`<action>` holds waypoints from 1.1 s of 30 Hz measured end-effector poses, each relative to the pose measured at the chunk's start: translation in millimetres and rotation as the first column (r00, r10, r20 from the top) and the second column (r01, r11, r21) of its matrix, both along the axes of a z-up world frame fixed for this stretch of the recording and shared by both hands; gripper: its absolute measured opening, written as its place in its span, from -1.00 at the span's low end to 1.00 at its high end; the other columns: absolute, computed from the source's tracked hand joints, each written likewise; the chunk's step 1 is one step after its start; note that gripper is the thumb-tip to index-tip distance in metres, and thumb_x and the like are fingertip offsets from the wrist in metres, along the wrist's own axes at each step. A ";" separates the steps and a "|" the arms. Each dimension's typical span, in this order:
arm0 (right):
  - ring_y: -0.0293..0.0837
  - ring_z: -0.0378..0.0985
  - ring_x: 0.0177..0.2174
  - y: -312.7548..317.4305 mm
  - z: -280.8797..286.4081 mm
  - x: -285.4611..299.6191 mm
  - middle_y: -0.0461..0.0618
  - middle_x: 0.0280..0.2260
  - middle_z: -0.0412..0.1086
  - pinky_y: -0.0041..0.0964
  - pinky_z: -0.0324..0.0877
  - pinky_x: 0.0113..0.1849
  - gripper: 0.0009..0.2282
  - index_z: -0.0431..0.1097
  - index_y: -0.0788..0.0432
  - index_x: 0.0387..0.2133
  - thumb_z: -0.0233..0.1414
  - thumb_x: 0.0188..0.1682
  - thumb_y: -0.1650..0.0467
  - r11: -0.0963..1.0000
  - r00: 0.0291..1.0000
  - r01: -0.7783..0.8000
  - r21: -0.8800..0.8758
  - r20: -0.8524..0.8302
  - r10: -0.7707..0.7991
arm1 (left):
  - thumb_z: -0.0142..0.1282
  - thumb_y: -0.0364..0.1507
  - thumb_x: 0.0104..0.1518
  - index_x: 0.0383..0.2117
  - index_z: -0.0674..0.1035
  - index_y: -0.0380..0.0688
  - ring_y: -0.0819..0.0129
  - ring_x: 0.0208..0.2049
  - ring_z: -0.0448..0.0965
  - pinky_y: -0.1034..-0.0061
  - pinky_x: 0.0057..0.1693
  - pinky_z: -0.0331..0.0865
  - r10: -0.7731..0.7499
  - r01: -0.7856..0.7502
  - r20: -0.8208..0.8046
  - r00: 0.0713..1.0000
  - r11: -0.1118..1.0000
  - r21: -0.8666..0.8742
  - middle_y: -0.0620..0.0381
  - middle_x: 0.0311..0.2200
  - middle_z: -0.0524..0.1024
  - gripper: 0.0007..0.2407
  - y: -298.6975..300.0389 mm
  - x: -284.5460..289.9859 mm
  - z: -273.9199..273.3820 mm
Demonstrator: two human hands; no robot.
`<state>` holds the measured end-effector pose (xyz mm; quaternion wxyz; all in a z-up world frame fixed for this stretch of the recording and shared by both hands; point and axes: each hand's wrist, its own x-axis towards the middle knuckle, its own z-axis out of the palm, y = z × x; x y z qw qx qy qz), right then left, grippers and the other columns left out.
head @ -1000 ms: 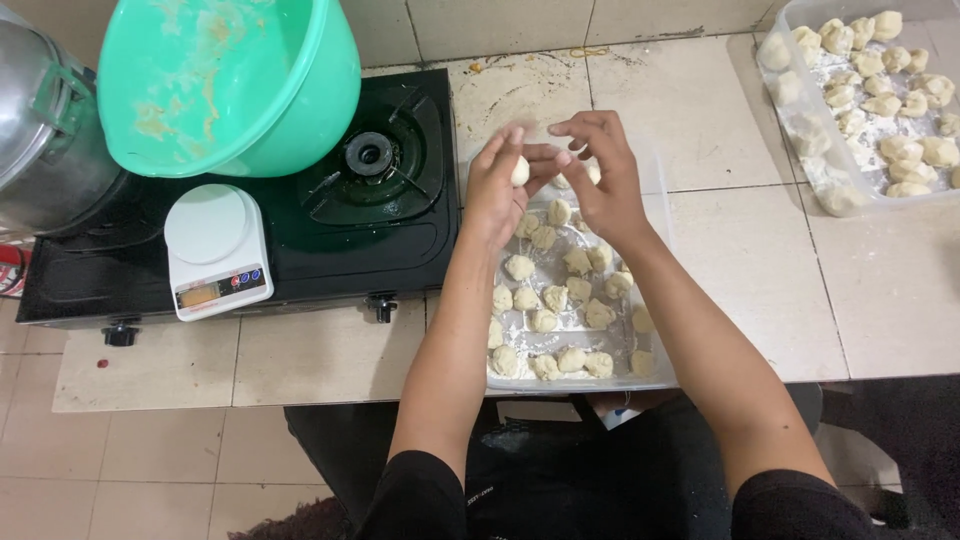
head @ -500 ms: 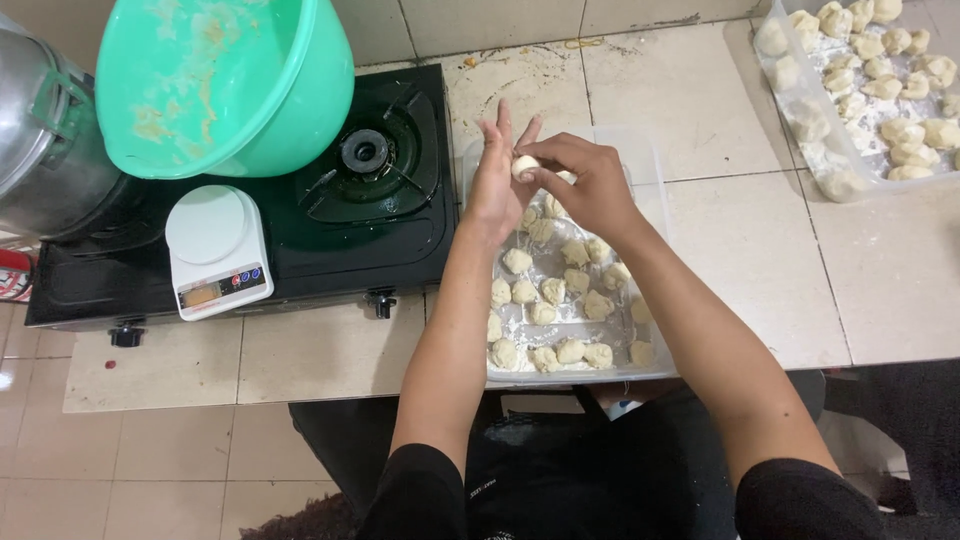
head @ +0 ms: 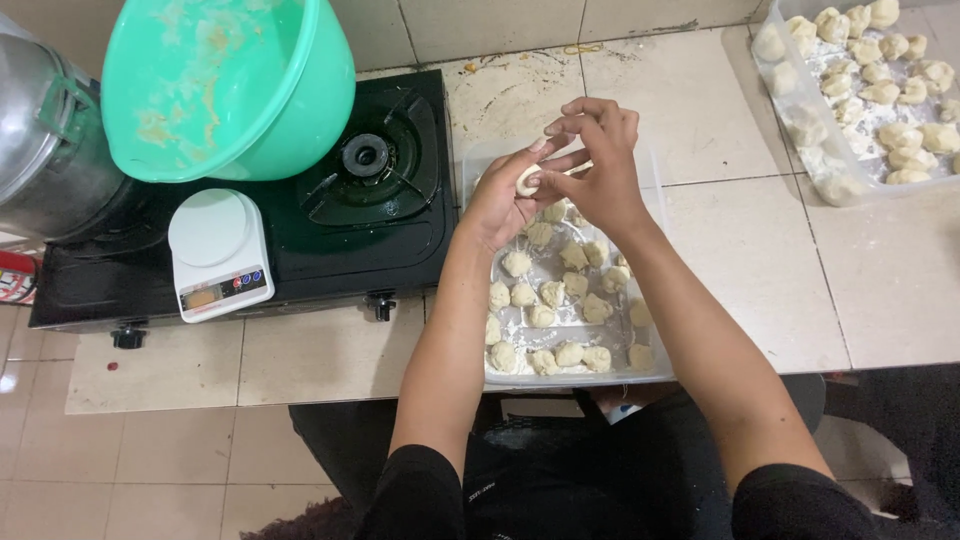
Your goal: The person repeatedly picks small dough pieces from a tray, rolls them between palms, and places them back into the tray. The process is continuous and repetitive throughout the clip.
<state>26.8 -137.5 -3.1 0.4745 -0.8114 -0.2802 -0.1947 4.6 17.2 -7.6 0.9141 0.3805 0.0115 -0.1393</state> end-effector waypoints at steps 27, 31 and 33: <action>-0.02 0.39 0.09 5.5 -9.9 4.4 -0.09 -0.03 0.54 -0.13 0.16 0.09 -0.47 0.45 0.09 0.14 0.40 -0.14 0.37 0.995 0.991 -0.086 -0.050 0.094 0.091 | 0.15 -0.28 0.26 -0.35 0.60 -0.31 0.37 -0.52 0.66 0.33 -0.11 0.66 0.121 -0.121 -0.015 0.993 0.992 -0.030 0.03 -0.51 0.57 -0.73 6.3 13.4 -18.3; 0.12 0.48 -0.03 14.3 0.1 -7.2 0.02 -0.04 0.54 -0.07 0.28 0.04 -0.63 0.49 0.18 0.06 0.33 -0.03 0.43 0.990 0.975 -0.071 -0.124 0.202 0.096 | 0.03 -0.17 0.32 -0.31 0.62 -0.26 0.48 -0.52 0.61 0.21 -0.06 0.64 0.082 -0.078 -0.064 0.995 0.995 0.062 0.16 -0.53 0.53 -0.66 16.5 31.3 -65.3; 0.04 0.57 -0.09 12.1 -20.8 3.9 -0.06 -0.08 0.56 -0.13 0.38 -0.01 -0.64 0.54 0.09 0.01 0.29 -0.09 0.56 0.979 0.959 -0.078 -0.190 0.255 0.126 | -0.17 0.13 0.24 -0.16 0.60 -0.14 0.33 -0.41 0.72 0.16 -0.03 0.62 -0.055 0.057 -0.054 0.997 0.998 0.041 0.24 -0.49 0.50 -0.44 15.6 20.5 -43.3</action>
